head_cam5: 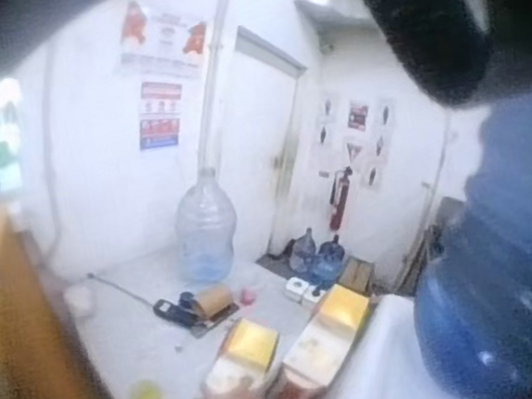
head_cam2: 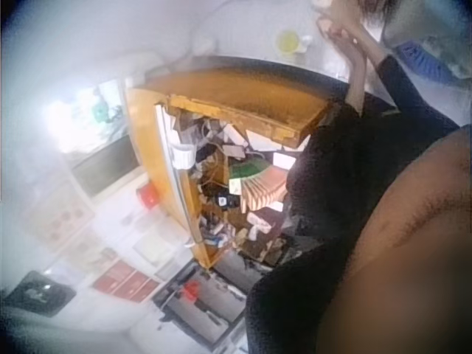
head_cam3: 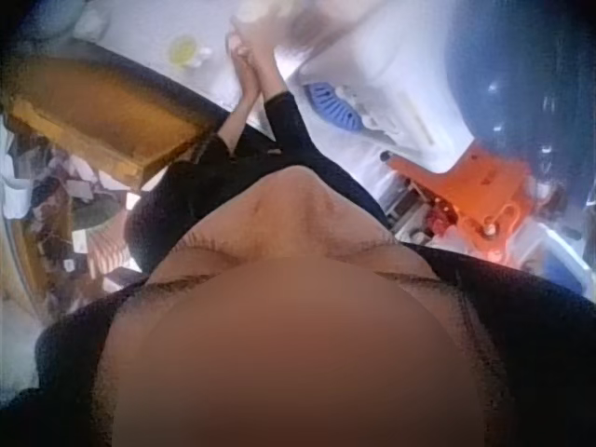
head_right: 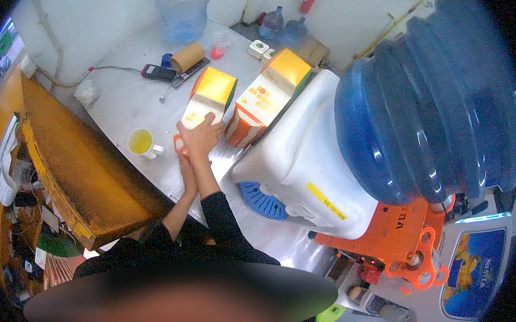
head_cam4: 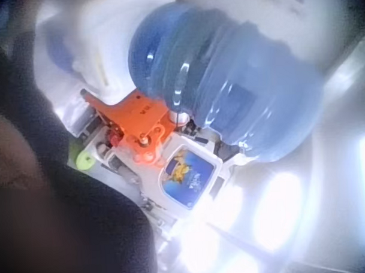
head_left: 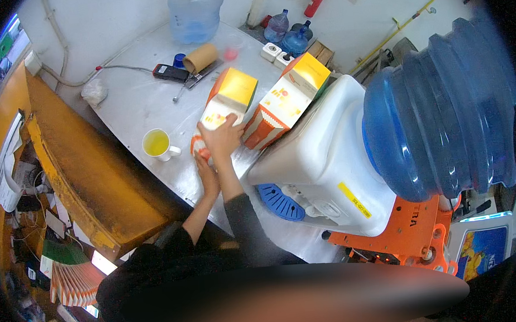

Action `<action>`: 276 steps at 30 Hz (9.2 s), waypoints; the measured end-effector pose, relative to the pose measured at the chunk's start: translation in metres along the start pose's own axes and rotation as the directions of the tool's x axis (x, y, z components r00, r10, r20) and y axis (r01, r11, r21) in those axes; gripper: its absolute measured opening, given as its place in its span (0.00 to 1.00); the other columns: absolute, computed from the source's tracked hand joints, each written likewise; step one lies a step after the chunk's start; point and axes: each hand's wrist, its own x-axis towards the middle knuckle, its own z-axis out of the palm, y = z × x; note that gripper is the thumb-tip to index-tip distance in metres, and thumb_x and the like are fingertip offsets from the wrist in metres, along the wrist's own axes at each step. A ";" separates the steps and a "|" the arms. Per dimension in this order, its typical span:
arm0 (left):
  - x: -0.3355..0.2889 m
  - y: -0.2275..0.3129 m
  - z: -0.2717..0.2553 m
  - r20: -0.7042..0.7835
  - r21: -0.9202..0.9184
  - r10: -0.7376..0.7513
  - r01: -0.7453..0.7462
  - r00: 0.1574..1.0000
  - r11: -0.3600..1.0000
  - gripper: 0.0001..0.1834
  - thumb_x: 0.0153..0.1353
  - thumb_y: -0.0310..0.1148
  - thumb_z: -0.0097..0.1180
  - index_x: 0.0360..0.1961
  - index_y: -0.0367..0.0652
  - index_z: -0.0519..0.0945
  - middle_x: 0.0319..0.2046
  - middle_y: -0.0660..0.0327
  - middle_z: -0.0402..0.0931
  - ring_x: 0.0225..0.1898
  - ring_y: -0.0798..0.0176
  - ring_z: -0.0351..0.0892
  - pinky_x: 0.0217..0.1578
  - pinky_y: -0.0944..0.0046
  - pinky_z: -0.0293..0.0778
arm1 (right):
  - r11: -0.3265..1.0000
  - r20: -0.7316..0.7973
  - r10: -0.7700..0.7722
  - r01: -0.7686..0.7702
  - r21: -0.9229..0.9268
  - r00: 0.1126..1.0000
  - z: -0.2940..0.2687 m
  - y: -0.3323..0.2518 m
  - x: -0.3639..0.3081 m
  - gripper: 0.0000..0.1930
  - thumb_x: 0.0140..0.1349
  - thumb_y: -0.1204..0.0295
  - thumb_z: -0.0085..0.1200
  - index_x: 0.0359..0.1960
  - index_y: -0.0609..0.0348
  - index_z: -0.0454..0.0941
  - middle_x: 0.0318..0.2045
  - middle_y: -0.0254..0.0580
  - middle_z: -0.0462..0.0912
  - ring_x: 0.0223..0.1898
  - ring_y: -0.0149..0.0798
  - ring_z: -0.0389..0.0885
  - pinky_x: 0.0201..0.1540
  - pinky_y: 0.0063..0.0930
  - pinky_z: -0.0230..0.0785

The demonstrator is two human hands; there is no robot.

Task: The person assembles food boxes by placing rice balls, yellow rice, and fried chicken pieces into branded containers. They use a knife to cut the chicken and a scoop to portion the rice, then hand the completed boxes to a coworker.

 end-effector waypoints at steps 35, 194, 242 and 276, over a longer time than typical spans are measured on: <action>-0.092 0.084 -0.066 0.294 -0.126 0.030 0.008 0.955 0.992 0.26 0.56 0.18 0.49 0.57 0.40 0.64 0.54 0.52 0.65 0.56 0.55 0.67 0.52 0.58 0.68 | 0.856 -0.270 -0.515 0.467 -0.223 0.814 -0.031 -0.048 0.036 0.36 0.53 0.63 0.54 0.62 0.64 0.57 0.60 0.68 0.57 0.63 0.64 0.53 0.65 0.52 0.46; -0.698 0.170 -0.852 -0.925 -0.379 -0.376 0.048 -0.056 0.924 0.22 0.53 0.27 0.63 0.49 0.34 0.72 0.41 0.59 0.79 0.41 0.69 0.78 0.42 0.68 0.74 | -0.099 -0.278 -0.165 -0.265 0.959 -0.946 -0.012 -0.371 -1.197 0.13 0.47 0.74 0.63 0.36 0.60 0.78 0.30 0.43 0.83 0.33 0.37 0.82 0.36 0.30 0.72; -2.034 0.479 -0.503 -0.418 0.078 0.139 0.117 -0.898 0.990 0.24 0.69 0.44 0.40 0.45 0.29 0.73 0.34 0.49 0.81 0.27 0.63 0.81 0.31 0.69 0.77 | -0.011 -0.971 0.149 -0.982 0.188 -0.188 -1.049 0.640 -2.066 0.10 0.50 0.68 0.60 0.35 0.55 0.81 0.33 0.44 0.83 0.36 0.44 0.82 0.40 0.35 0.72; -2.674 0.587 -0.655 -0.798 0.260 0.281 0.115 -0.533 0.959 0.22 0.69 0.42 0.42 0.41 0.30 0.77 0.26 0.52 0.81 0.23 0.65 0.80 0.27 0.68 0.75 | -0.918 -0.817 -0.054 -0.294 0.267 -0.573 -1.285 0.793 -2.435 0.19 0.51 0.79 0.45 0.43 0.48 0.81 0.43 0.40 0.77 0.46 0.44 0.76 0.50 0.47 0.65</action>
